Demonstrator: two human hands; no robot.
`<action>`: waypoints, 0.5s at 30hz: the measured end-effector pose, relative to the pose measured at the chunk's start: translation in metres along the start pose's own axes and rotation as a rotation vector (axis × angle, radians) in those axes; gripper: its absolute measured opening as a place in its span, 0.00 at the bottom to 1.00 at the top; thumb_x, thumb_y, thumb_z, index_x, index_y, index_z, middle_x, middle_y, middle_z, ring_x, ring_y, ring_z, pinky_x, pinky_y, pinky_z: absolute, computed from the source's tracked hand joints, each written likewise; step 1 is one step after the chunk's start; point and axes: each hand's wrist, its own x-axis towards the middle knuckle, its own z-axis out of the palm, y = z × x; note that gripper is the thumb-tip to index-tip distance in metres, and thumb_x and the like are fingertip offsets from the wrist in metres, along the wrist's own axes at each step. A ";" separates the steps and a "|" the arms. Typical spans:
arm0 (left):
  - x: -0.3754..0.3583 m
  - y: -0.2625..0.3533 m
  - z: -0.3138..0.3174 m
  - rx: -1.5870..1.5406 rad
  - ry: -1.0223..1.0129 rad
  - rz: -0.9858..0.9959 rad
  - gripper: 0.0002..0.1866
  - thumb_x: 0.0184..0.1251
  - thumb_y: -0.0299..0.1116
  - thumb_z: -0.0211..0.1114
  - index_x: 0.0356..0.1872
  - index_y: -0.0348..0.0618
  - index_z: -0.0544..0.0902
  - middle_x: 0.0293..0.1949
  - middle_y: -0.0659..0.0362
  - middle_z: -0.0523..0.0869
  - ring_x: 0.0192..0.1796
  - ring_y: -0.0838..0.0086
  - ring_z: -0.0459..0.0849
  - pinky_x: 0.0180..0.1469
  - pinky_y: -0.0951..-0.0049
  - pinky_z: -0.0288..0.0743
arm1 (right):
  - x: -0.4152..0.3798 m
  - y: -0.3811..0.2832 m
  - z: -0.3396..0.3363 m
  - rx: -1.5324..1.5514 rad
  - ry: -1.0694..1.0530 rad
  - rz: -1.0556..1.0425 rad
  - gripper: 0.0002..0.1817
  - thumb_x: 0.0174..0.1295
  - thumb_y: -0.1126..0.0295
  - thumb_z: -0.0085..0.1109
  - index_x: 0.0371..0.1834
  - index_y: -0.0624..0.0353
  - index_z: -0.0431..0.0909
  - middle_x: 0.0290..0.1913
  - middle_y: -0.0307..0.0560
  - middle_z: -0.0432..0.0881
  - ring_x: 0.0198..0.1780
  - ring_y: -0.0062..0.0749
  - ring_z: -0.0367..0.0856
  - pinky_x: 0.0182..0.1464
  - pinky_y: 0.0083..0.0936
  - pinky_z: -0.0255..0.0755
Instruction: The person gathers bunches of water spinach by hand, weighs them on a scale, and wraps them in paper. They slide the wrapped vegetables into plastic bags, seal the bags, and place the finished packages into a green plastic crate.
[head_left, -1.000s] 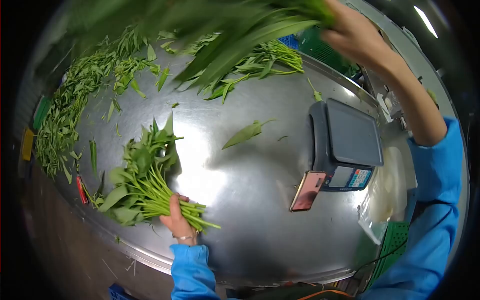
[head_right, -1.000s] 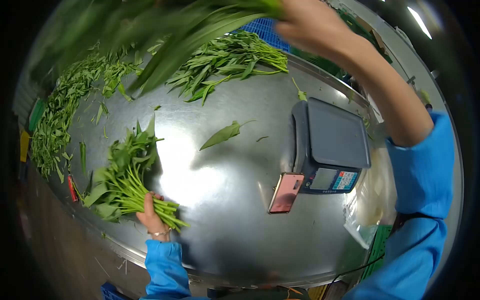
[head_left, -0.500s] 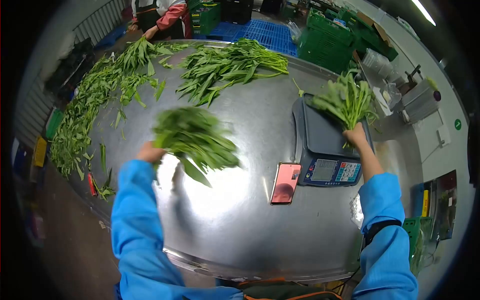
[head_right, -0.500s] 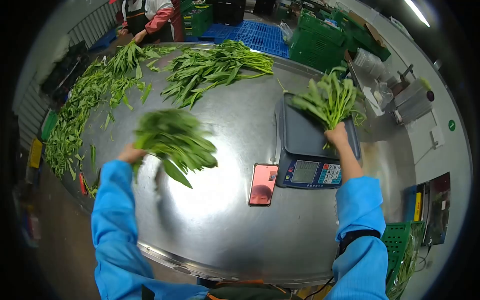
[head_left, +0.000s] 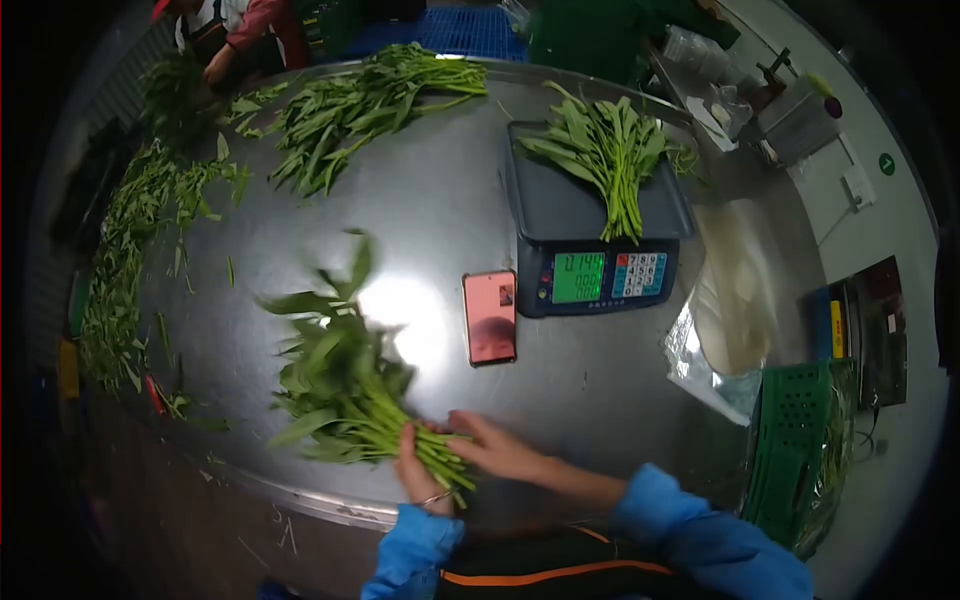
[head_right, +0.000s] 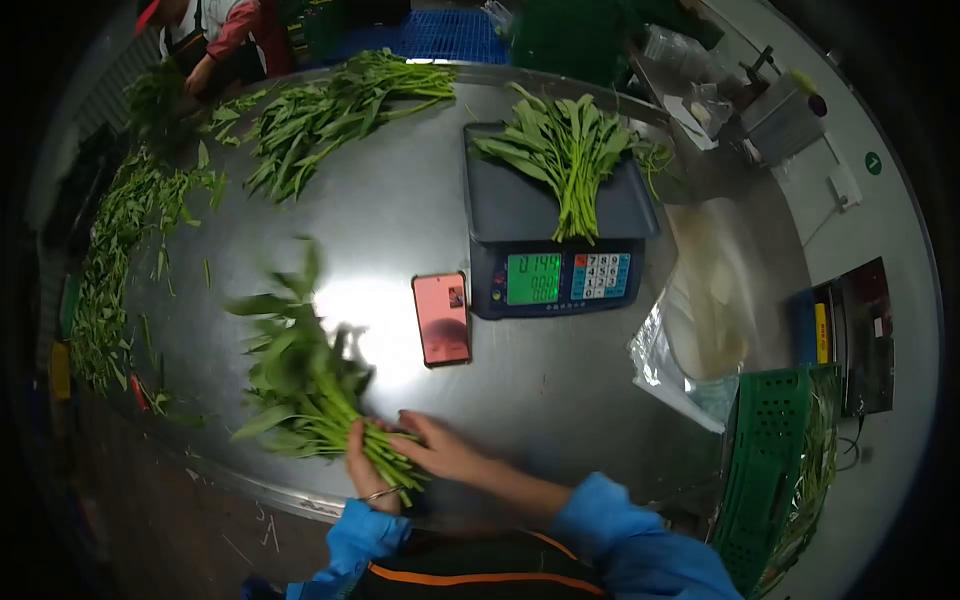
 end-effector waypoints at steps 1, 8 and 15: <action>-0.004 -0.019 -0.008 -0.116 0.020 -0.070 0.13 0.65 0.37 0.55 0.41 0.36 0.75 0.33 0.57 0.79 0.34 0.74 0.77 0.38 0.75 0.73 | 0.006 0.017 0.023 0.233 -0.071 0.145 0.28 0.63 0.55 0.51 0.61 0.63 0.62 0.57 0.48 0.70 0.58 0.28 0.67 0.59 0.24 0.60; -0.015 0.010 -0.042 0.030 -0.141 -0.148 0.18 0.65 0.36 0.54 0.52 0.35 0.71 0.44 0.55 0.78 0.42 0.72 0.78 0.44 0.74 0.73 | 0.017 0.028 0.029 0.046 -0.465 0.265 0.29 0.63 0.52 0.49 0.61 0.61 0.63 0.49 0.42 0.75 0.47 0.24 0.71 0.51 0.23 0.66; -0.020 0.009 -0.040 -0.072 -0.143 -0.249 0.17 0.60 0.27 0.58 0.51 0.35 0.71 0.45 0.55 0.79 0.43 0.71 0.80 0.44 0.73 0.75 | 0.031 0.013 -0.006 -0.044 -0.109 0.230 0.34 0.61 0.50 0.50 0.60 0.68 0.61 0.57 0.58 0.69 0.60 0.38 0.67 0.60 0.28 0.60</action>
